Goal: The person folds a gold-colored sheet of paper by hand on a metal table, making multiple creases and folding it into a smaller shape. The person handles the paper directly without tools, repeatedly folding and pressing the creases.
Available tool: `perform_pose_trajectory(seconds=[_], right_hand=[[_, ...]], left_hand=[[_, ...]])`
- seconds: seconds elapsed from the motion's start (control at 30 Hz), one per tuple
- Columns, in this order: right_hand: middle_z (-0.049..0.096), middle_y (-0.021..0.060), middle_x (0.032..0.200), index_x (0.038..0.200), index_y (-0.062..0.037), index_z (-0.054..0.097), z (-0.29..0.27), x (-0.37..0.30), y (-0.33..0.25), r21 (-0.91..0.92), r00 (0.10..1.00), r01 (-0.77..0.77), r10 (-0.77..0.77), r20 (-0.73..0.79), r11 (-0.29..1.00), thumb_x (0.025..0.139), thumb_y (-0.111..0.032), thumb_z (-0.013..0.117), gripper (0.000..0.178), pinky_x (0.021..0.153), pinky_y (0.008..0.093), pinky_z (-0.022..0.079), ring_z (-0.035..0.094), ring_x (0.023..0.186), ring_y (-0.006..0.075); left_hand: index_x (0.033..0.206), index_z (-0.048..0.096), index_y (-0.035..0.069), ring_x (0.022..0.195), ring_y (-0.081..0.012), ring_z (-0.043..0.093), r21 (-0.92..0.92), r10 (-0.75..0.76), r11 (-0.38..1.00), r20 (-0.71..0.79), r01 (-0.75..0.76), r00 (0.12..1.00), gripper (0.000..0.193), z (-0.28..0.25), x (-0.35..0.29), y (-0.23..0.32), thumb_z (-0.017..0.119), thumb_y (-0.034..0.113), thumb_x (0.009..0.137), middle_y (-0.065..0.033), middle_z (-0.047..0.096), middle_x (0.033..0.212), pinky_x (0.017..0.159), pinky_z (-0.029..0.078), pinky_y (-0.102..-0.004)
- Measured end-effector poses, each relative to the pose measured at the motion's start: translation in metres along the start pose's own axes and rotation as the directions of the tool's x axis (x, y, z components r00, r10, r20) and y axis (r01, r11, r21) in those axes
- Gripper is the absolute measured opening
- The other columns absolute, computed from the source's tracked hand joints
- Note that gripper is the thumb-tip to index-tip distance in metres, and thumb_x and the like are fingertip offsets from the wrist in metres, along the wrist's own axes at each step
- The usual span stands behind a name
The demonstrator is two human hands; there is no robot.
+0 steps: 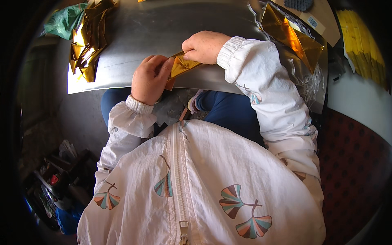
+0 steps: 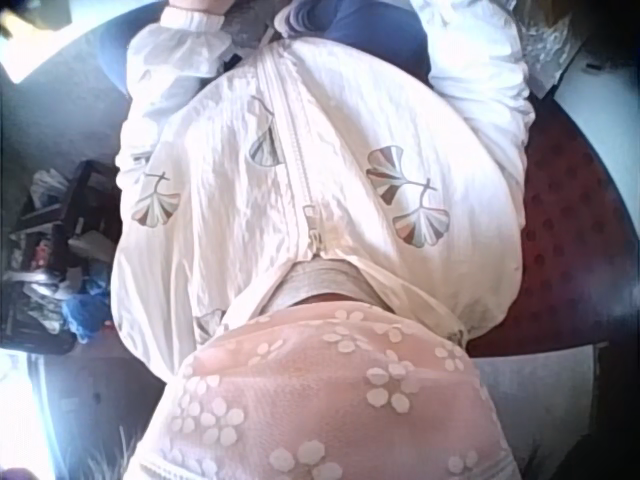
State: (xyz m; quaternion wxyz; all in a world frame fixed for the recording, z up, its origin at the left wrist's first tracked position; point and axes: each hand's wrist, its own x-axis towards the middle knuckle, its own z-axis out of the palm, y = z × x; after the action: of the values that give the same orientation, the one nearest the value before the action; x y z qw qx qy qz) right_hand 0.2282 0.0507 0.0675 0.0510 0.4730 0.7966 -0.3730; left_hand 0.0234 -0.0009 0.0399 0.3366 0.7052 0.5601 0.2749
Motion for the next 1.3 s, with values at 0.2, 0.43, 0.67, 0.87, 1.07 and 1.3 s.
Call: perform_pose_trajectory(seconds=[0.2,0.43,0.67,0.87,1.07,1.3], right_hand=[[0.067,0.0136,0.079,0.088,-0.0049,0.068,-0.005,0.001,0.007,0.026,0.999,-0.041,0.041,-0.020,0.999,0.089,-0.032,0.061,0.028,0.068,0.0395,0.049,0.063,0.073,0.0289],[0.067,0.0130,0.079,0.088,-0.0063,0.070,-0.005,0.000,0.025,-0.007,0.993,-0.108,0.108,-0.058,0.994,0.088,-0.032,0.062,0.026,0.069,0.0398,0.049,0.063,0.074,0.0294],[0.067,0.0106,0.081,0.081,-0.0093,0.068,-0.001,0.003,0.023,-0.132,0.984,-0.150,0.135,-0.116,0.980,0.087,-0.034,0.061,0.026,0.072,0.0429,0.050,0.065,0.079,0.0310],[0.067,0.0099,0.083,0.081,-0.0097,0.069,0.000,0.005,0.015,-0.207,0.971,-0.222,0.195,-0.142,0.953,0.088,-0.032,0.059,0.025,0.076,0.0444,0.051,0.065,0.083,0.0305],[0.068,0.0087,0.087,0.083,-0.0100,0.070,-0.002,0.007,0.014,-0.217,0.976,-0.193,0.164,-0.147,0.957,0.089,-0.030,0.059,0.024,0.078,0.0451,0.051,0.065,0.086,0.0301],[0.068,0.0084,0.087,0.084,-0.0103,0.071,-0.002,0.009,0.012,-0.229,0.973,-0.212,0.182,-0.145,0.950,0.089,-0.031,0.059,0.024,0.078,0.0448,0.051,0.066,0.086,0.0299]], left_hand=[[0.084,0.071,0.005,0.068,-0.0309,0.065,0.073,0.008,0.997,-0.087,-0.002,0.996,0.015,0.008,-0.002,-0.002,0.066,0.020,0.085,-0.0105,0.065,0.081,0.061,0.052,-0.0387],[0.077,0.069,0.007,0.067,-0.0308,0.064,0.223,0.028,0.975,-0.128,0.002,0.991,0.012,0.016,0.002,0.001,0.065,0.017,0.083,-0.0094,0.063,0.077,0.060,0.053,-0.0415],[0.076,0.069,0.007,0.071,-0.0324,0.065,0.307,0.048,0.952,-0.109,-0.013,0.993,0.013,0.016,0.006,-0.001,0.065,0.018,0.083,-0.0116,0.062,0.077,0.062,0.054,-0.0427],[0.076,0.068,0.007,0.072,-0.0327,0.065,0.337,0.031,0.941,-0.102,0.005,0.994,0.014,0.017,0.008,-0.002,0.065,0.019,0.083,-0.0121,0.061,0.077,0.063,0.054,-0.0433],[0.077,0.067,0.005,0.068,-0.0327,0.064,0.358,0.086,0.933,-0.120,-0.037,0.989,0.014,0.019,0.008,-0.004,0.067,0.018,0.084,-0.0127,0.061,0.076,0.061,0.052,-0.0420],[0.078,0.067,0.005,0.067,-0.0334,0.062,0.361,0.107,0.931,-0.145,-0.048,0.984,0.014,0.020,0.007,-0.002,0.068,0.017,0.084,-0.0129,0.061,0.076,0.061,0.051,-0.0419]])
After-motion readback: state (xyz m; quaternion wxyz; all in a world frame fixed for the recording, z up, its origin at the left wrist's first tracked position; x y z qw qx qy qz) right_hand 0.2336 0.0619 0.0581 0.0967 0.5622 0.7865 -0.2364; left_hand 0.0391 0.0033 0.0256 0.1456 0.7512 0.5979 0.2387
